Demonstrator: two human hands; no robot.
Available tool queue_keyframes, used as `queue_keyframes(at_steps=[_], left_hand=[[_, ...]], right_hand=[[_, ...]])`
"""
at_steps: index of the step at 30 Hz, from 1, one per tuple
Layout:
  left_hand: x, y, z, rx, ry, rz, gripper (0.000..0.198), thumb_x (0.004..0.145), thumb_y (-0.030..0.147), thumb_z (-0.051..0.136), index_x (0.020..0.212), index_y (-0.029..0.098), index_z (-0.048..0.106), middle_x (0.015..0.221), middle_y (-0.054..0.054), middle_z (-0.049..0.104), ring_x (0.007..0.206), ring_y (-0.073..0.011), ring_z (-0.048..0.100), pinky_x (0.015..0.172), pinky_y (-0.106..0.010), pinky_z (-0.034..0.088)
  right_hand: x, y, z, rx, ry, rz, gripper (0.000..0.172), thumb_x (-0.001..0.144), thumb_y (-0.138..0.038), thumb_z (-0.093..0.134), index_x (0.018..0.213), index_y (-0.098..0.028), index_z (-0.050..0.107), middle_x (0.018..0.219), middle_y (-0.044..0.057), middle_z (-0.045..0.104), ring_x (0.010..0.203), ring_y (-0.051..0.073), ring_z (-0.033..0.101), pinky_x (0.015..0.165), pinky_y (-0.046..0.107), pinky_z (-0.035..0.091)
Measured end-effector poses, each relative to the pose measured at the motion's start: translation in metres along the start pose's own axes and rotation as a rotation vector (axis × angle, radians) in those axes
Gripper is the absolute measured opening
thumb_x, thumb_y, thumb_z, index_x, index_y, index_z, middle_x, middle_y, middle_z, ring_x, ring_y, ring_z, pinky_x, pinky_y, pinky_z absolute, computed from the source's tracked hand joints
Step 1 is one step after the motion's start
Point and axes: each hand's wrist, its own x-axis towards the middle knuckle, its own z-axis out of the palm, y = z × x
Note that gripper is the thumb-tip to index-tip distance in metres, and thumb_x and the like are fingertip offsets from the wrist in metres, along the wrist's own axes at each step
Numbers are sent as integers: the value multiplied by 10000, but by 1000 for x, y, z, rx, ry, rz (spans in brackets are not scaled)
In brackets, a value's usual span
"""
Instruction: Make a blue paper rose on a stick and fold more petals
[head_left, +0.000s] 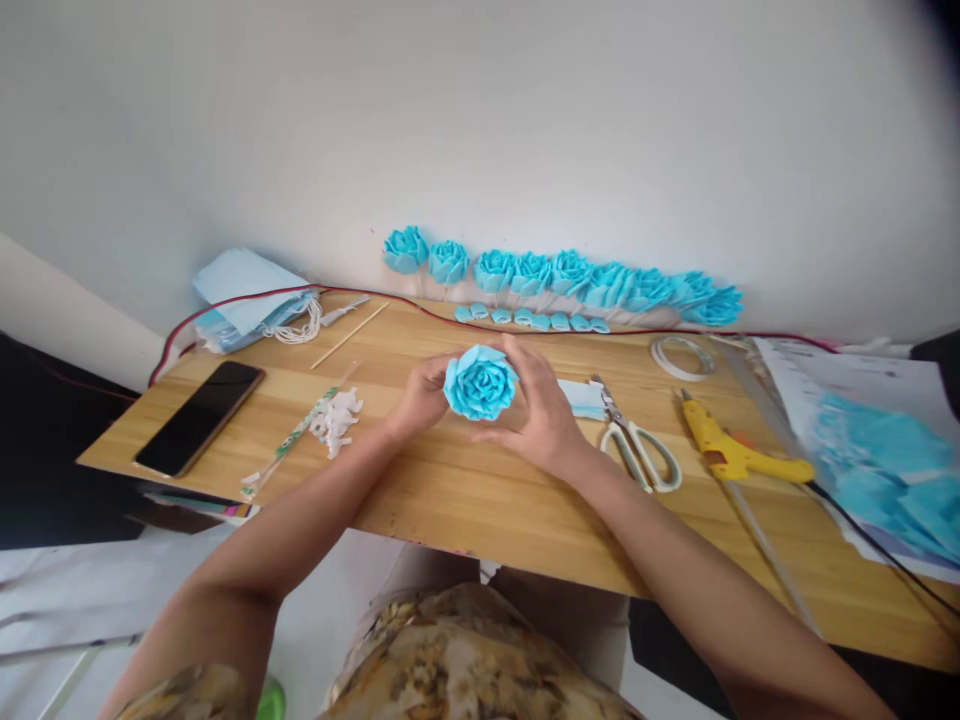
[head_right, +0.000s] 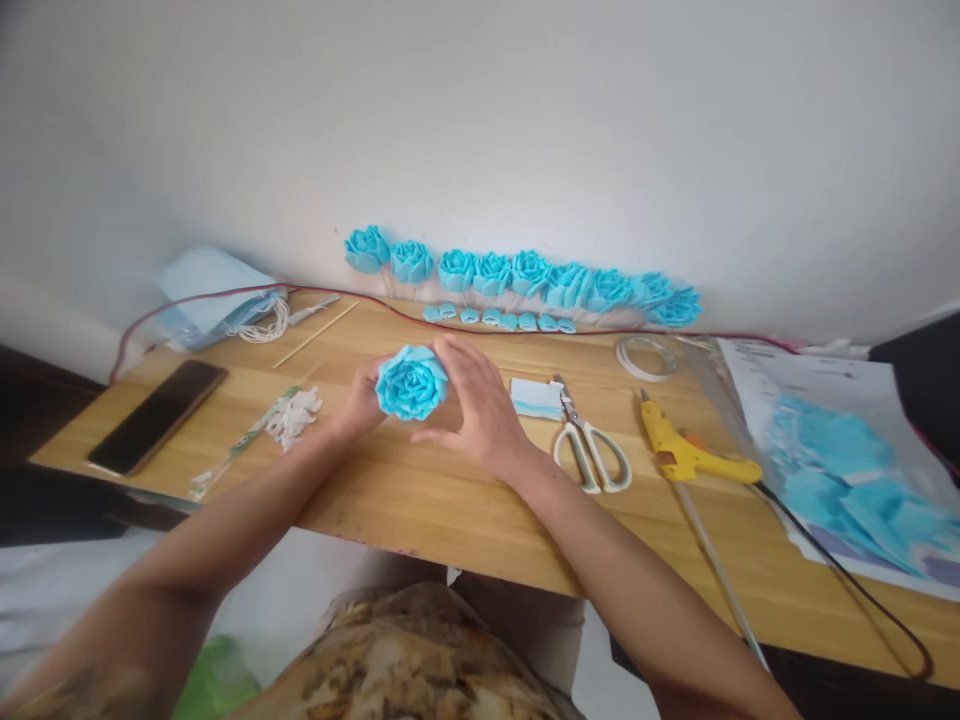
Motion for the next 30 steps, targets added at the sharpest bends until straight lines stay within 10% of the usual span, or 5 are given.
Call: queue_keyframes(at_steps=[5, 11, 16, 23, 30], left_hand=[[-1, -5, 1, -29, 70, -98, 440, 696, 604, 801, 588, 194, 682, 636, -47, 694, 803, -233, 692, 806, -363, 577], [-5, -4, 19, -114, 32, -192, 353, 764, 548, 768, 874, 213, 777, 940, -92, 780, 1042, -269, 697, 1000, -436, 539], [0, 6, 1, -128, 47, -215, 329, 746, 507, 783, 844, 193, 784, 937, -89, 784, 1023, -279, 693, 935, -410, 548], [8, 28, -44, -79, 416, -195, 245, 841, 413, 719, 978, 220, 784, 947, -39, 752, 796, -148, 629, 738, -267, 506], [5, 52, -51, 63, 304, -28, 206, 851, 417, 744, 860, 219, 798, 943, -57, 736, 938, -187, 651, 837, -292, 502]], right_hand=[[-2, 11, -1, -49, -36, 127, 737, 922, -390, 666, 1561, -257, 326, 1494, 153, 544, 1395, 335, 502, 1118, 556, 437], [-8, 20, 3, -48, -117, 170, 280, 978, -234, 560, 1233, -194, 668, 994, 94, 790, 881, 239, 750, 757, 329, 576], [-10, 20, 3, -72, -69, 205, 207, 985, -244, 559, 1058, -206, 749, 872, 53, 807, 745, 206, 760, 688, 279, 566], [-13, 21, 4, -96, -32, 178, 176, 967, -223, 606, 997, -203, 779, 884, 56, 817, 746, 197, 775, 713, 276, 595], [-14, 24, 7, -115, 11, 130, 186, 958, -208, 618, 1041, -209, 785, 931, 61, 821, 786, 211, 790, 731, 296, 626]])
